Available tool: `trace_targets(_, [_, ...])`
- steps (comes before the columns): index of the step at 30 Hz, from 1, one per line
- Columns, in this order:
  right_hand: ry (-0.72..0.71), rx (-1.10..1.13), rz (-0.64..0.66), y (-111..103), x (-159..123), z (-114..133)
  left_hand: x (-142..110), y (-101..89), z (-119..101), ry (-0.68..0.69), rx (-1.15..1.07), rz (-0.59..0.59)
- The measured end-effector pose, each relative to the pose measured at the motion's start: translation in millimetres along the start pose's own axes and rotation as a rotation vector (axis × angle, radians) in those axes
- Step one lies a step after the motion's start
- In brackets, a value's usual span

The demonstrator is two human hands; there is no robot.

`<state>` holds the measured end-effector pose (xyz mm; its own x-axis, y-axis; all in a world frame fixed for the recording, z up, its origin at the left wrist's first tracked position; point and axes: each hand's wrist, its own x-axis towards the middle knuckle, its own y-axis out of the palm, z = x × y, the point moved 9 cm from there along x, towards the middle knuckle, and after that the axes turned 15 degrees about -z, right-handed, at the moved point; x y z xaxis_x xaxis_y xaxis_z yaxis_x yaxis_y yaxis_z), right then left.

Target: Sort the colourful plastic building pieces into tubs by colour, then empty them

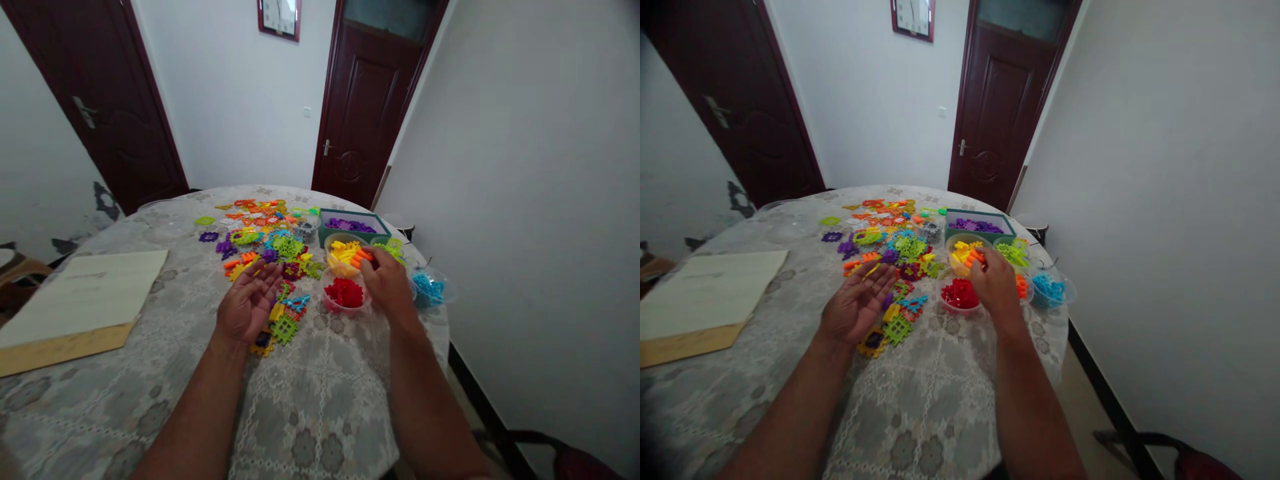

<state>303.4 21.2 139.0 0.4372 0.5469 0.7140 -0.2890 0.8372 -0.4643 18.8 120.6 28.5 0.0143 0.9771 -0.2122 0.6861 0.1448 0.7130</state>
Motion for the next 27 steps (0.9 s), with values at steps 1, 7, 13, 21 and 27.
trace_targets(1, [0.047, -0.096, 0.000, -7, 7, -19, 2, -3.1, -2, 0.008, -0.006, -0.029])
trace_targets(7, [0.200, -0.473, 0.116, -14, 12, -84, 6, -15.7, -4, 0.019, -0.021, -0.141])
trace_targets(13, [0.188, -0.534, 0.136, -6, 10, -94, 9, -20.4, -9, 0.051, -0.007, -0.175])
trace_targets(21, [-0.084, -0.028, -0.237, -19, 8, -9, 9, -31.3, -31, 0.180, 0.040, -0.270])
trace_targets(27, [-0.350, 0.365, 0.223, 43, -78, 100, -6, -36.9, -46, 0.331, 0.461, -0.269])
